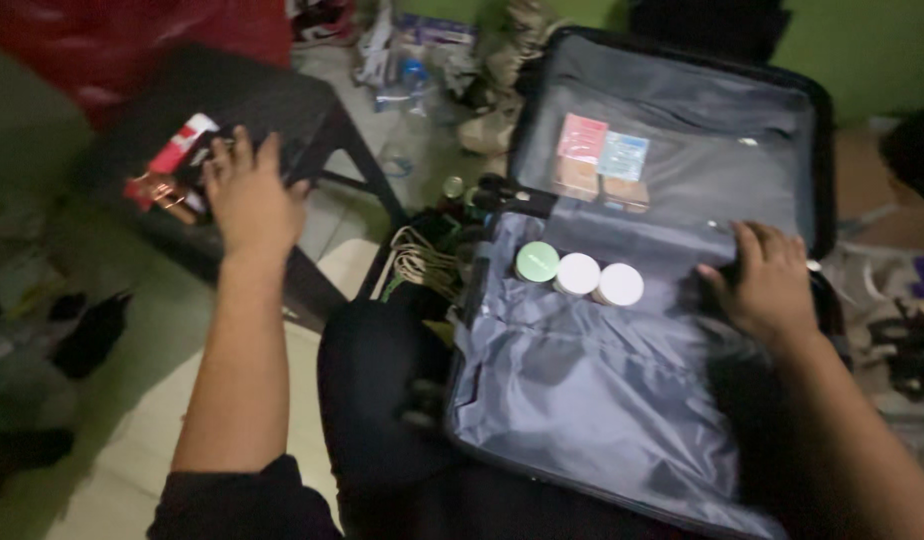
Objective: The person packs a suitcase by placing a pair of black and white sneakers and a pair of beige slides into the main compartment. They then place several small round containers, sachets, a makeup palette, and tubes into the mesh pocket and main compartment.
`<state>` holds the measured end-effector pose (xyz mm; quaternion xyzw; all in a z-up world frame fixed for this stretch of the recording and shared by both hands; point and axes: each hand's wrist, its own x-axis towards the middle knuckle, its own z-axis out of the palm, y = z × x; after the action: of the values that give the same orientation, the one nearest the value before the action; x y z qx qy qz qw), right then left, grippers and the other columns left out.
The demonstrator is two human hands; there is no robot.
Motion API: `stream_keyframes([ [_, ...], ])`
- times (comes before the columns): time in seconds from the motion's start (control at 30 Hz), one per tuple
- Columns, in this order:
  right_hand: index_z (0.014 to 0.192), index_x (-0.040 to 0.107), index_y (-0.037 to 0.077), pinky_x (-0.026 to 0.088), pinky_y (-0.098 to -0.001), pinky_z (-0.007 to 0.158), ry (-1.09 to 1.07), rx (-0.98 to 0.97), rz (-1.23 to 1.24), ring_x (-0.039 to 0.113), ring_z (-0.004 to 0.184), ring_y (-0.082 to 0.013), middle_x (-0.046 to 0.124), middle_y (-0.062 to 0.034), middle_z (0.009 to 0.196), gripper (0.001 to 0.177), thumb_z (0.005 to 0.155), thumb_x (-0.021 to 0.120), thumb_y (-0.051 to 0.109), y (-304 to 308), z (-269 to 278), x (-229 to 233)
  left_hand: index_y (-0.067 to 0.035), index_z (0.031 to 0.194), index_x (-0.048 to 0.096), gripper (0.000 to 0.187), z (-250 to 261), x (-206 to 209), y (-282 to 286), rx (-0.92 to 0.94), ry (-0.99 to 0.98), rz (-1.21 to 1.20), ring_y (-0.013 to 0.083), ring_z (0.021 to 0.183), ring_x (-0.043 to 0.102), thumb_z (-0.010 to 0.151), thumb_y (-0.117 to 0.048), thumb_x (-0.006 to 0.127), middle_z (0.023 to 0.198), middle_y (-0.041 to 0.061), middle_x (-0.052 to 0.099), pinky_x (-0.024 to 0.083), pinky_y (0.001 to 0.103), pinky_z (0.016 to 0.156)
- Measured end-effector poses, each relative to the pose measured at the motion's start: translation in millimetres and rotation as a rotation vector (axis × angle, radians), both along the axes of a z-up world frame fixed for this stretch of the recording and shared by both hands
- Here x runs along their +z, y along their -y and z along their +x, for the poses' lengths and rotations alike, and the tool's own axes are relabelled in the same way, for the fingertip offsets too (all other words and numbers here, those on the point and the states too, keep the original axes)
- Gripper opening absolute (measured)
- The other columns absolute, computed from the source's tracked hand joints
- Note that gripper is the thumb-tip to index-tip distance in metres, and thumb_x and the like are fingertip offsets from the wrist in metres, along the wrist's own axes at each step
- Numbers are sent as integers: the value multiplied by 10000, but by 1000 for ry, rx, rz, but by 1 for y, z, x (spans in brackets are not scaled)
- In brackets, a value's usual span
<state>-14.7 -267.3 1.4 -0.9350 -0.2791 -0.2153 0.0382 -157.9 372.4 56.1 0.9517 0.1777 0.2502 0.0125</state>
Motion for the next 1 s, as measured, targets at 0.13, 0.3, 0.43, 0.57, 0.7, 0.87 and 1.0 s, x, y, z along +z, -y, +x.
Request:
stream_keyframes([
  [0.13, 1484, 520, 13, 387, -605, 1182, 26, 40, 39, 523, 1329, -446, 552, -239, 1449, 767, 905, 725, 474, -6, -8, 11, -63, 1388, 659, 639, -4, -7, -4, -32, 37, 42, 464, 1468, 418, 795, -204, 850, 1566, 289, 494, 306, 531, 1202],
  [0.3, 1484, 513, 20, 377, -619, 1189, 29, 48, 73, 525, 1348, -440, 553, -232, 1440, 758, 906, 734, 458, -7, -7, 12, -75, 1189, 752, 395, -12, -12, 3, -73, 124, 48, 427, 1411, 521, 802, -110, 819, 1499, 225, 608, 383, 508, 1170],
  [0.43, 1487, 520, 36, 365, -619, 1188, 11, 34, 79, 508, 1359, -438, 548, -227, 1447, 747, 912, 735, 461, -4, -7, 7, -90, 1141, 742, 262, -18, -11, 10, -134, 177, 75, 373, 1395, 582, 888, -21, 742, 1447, 151, 660, 436, 467, 1196],
  [0.57, 1499, 516, 44, 352, -615, 1200, -9, 7, 61, 498, 1382, -423, 542, -223, 1461, 754, 915, 728, 471, -3, -5, 9, -48, 1191, 708, 269, -22, 3, 23, -204, 223, 57, 397, 1366, 617, 927, 3, 700, 1380, 163, 687, 458, 476, 1162],
  [0.7, 1505, 508, 35, 336, -615, 1204, -51, 2, 66, 492, 1391, -416, 540, -224, 1465, 776, 906, 730, 477, -1, -5, 5, -21, 1199, 660, 232, -17, 24, 45, -312, 354, 4, 397, 1359, 626, 977, 42, 682, 1421, 189, 675, 482, 467, 1163],
  [0.87, 1531, 476, 43, 301, -603, 1228, -127, -11, 58, 444, 1432, -413, 503, -235, 1507, 845, 854, 751, 467, 1, -1, 10, -27, 1341, 567, 327, 17, 43, 97, -598, 533, -609, 300, 1371, 673, 1052, 75, 681, 1488, 183, 654, 546, 381, 1165],
  [1.0, 1577, 362, -7, 240, -613, 1181, -162, -48, 31, 329, 1444, -508, 422, -319, 1532, 1022, 796, 805, 481, -8, -2, 25, -86, 1368, 470, 442, 65, 41, 165, -928, 603, -1243, 252, 1356, 660, 1025, 93, 683, 1467, 166, 656, 564, 345, 1150],
])
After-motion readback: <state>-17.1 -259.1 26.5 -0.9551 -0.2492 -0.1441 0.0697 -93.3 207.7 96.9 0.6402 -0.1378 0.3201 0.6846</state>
